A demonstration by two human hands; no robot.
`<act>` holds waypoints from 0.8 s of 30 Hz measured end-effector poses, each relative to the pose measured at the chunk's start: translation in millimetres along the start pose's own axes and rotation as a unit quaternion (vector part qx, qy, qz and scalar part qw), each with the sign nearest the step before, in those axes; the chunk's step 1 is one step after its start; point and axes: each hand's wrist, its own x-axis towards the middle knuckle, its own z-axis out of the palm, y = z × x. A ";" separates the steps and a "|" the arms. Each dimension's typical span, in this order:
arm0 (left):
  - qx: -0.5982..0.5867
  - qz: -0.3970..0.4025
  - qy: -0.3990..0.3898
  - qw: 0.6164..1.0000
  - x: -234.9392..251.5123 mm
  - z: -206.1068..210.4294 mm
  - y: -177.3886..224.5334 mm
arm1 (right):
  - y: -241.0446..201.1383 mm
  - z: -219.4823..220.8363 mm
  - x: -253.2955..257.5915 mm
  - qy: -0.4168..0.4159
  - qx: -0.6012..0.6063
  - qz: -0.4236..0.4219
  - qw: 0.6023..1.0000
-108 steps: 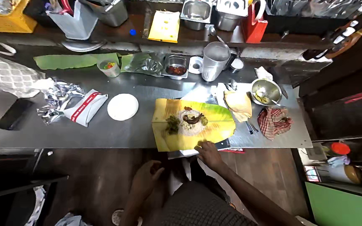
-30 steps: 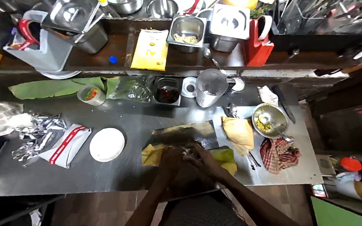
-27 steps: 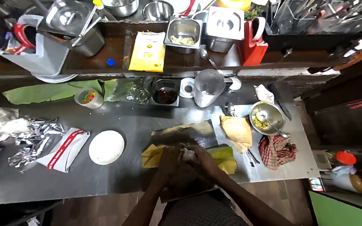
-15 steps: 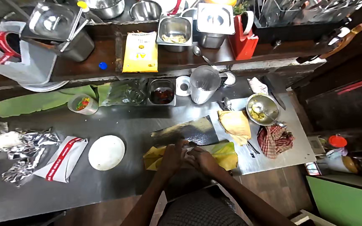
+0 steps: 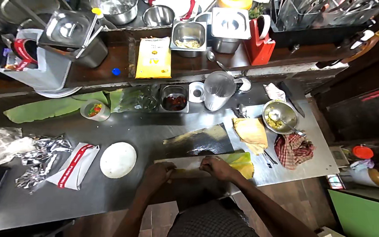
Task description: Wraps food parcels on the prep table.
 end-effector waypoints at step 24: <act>-0.026 0.094 0.065 0.993 33.8 39.5 66.5 | 7.6 -1.6 5.9 0.043 0.001 -0.013 0.999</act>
